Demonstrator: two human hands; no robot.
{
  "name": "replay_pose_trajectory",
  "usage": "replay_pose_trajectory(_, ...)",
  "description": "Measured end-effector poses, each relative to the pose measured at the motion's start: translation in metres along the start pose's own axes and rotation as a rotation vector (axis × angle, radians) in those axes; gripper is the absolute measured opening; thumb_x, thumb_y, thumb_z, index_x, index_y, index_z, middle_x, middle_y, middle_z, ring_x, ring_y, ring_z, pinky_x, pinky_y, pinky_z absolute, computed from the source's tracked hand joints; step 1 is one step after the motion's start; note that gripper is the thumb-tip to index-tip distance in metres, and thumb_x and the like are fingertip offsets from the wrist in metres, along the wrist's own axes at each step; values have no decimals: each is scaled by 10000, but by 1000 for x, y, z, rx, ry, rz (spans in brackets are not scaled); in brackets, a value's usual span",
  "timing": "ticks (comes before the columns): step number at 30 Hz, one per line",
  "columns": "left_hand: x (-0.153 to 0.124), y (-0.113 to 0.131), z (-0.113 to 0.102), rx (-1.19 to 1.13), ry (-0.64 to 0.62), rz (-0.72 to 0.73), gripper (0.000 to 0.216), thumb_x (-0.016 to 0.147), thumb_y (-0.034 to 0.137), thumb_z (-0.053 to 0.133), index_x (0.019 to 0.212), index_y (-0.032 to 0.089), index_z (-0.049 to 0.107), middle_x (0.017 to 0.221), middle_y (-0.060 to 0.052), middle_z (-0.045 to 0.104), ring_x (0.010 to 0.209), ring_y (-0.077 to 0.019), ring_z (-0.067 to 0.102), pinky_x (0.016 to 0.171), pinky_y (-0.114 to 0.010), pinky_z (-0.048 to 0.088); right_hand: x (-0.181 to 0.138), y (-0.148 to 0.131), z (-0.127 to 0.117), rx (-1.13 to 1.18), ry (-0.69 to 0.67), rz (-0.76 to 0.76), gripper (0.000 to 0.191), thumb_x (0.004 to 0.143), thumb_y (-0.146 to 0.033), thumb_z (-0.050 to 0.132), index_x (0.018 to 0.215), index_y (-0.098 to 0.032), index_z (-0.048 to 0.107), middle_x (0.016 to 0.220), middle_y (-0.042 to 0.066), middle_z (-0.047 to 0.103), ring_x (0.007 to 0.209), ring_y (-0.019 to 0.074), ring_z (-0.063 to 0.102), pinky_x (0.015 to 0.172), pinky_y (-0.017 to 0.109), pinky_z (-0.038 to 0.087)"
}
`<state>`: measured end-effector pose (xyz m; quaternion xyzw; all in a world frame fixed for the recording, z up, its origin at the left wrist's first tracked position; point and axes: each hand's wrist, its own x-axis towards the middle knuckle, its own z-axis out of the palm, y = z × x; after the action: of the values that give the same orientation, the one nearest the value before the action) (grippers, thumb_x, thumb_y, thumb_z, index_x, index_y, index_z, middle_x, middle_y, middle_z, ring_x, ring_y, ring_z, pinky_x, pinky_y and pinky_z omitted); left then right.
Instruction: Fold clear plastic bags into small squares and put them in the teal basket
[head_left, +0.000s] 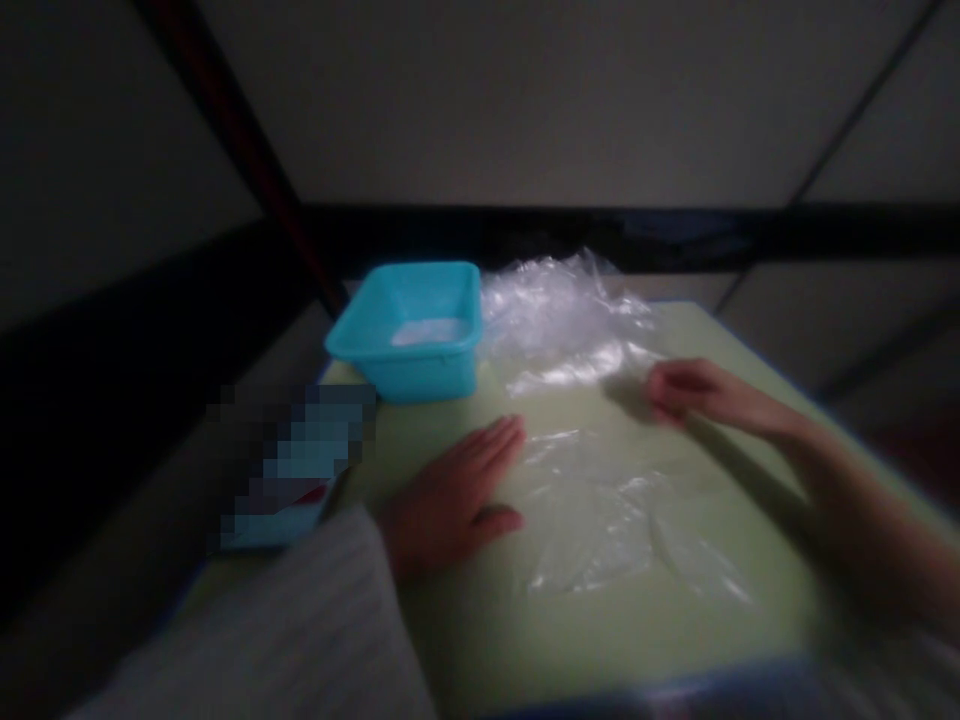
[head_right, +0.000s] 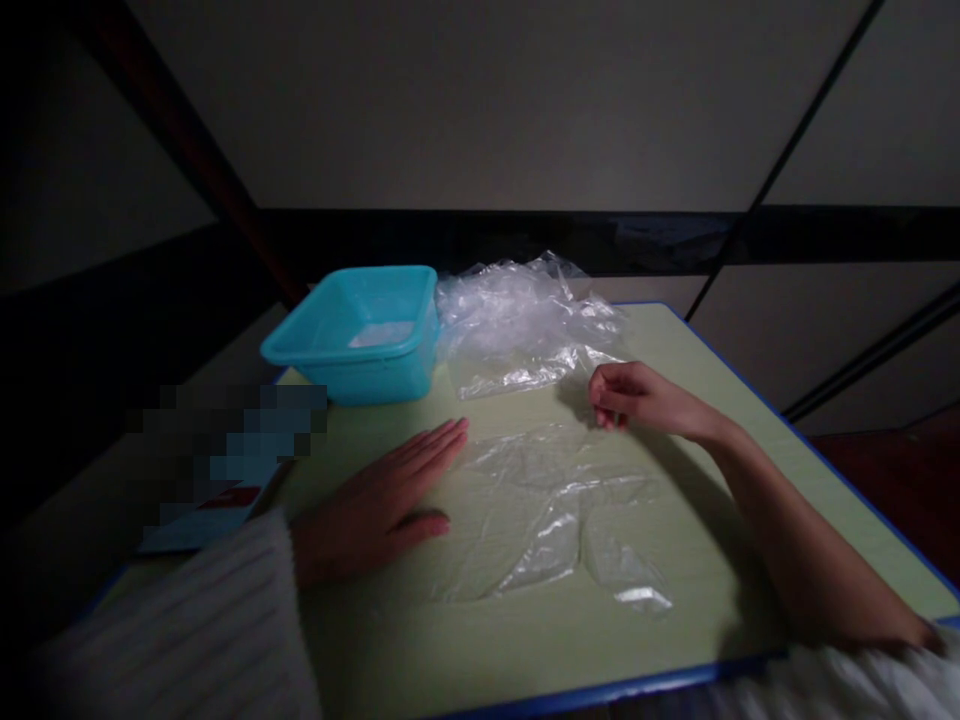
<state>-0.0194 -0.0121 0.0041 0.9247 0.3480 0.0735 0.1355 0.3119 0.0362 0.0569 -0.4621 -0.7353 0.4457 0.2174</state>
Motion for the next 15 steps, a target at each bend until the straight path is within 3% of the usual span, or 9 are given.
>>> replay_pose_trajectory(5,0,1,0,15,5,5,723,887,517,402,1445,152,122,1521,-109,129,1397,-227,113,1129,-379,147,-11,2,-8,42,-534,209,358,856,-469,503,688,-167,594,650,38,681,577,142,637,549,265,502)
replay_pose_trajectory(6,0,2,0,22,-5,0,720,888,510,405,1443,146,127,1520,-111,132,1397,-224,114,1129,-376,148,-11,4,-8,44,-551,219,373,854,-484,499,683,-166,596,652,39,683,583,145,640,558,269,507)
replay_pose_trajectory(9,1,2,-1,44,-27,-9,700,892,492,406,1437,136,149,1518,-113,139,1397,-214,116,1130,-365,144,-9,4,-9,39,-416,130,373,841,-499,517,702,-164,604,669,33,680,630,140,642,577,250,500)
replay_pose_trajectory(11,1,1,-1,55,-30,-6,693,894,494,402,1433,128,166,1517,-115,145,1397,-212,118,1131,-359,141,-11,1,-7,51,-434,109,353,850,-476,522,721,-157,604,700,38,686,648,132,644,575,231,490)
replay_pose_trajectory(15,0,0,1,76,-31,6,692,902,511,373,1430,115,164,1518,-116,140,1398,-210,110,1132,-365,145,-14,-6,14,170,-884,220,362,823,-487,565,750,-132,568,785,77,701,690,137,662,598,228,501)
